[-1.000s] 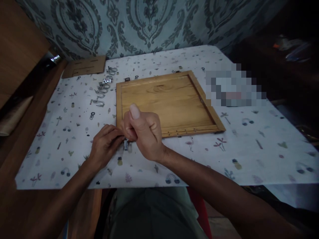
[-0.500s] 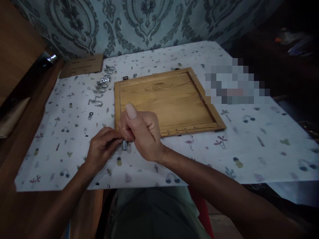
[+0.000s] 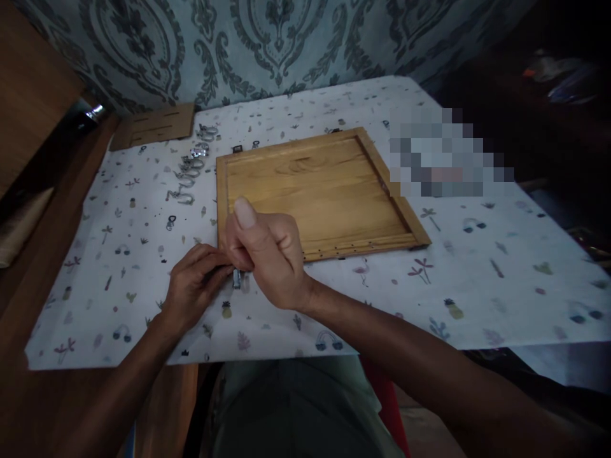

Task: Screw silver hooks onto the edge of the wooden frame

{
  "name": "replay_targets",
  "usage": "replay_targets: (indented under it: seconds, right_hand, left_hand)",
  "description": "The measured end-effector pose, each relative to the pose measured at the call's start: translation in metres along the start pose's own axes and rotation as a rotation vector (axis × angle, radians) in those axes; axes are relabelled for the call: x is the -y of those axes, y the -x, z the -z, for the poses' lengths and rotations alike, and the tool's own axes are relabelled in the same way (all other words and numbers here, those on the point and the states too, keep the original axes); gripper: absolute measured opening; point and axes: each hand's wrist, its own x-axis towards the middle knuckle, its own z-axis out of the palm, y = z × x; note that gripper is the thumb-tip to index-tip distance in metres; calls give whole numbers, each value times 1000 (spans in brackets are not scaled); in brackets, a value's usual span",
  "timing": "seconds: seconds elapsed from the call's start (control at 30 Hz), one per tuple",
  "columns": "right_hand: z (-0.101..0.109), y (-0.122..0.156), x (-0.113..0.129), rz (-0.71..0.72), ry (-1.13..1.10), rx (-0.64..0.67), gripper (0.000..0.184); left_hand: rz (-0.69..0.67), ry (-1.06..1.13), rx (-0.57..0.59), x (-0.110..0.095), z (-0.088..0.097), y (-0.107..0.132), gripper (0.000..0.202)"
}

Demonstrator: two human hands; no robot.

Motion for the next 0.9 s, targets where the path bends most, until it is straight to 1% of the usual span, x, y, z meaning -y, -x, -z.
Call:
replay_targets:
  seconds: [0.23,0.37,0.53,0.7,0.9]
  right_hand:
    - [-1,0,0,43,-34,5,58]
    - [0,1,-1,0,-2,0,59]
    - [0,1,-2,8,-24,7,60]
    - [0,0,-1,-24,14,-6,61]
    - [0,1,1,-7,27,-10,60]
  left_hand:
    - [-83,-70,-4,-2,1,-3,10]
    - [-101,-91,-2,-2,2,-2,10]
    - [-125,-147,2,-3,2,-2,11]
    - [-122,-154,-7,-4,2,-3,14]
    - [-116,-137,-1,-4,3,-3,11]
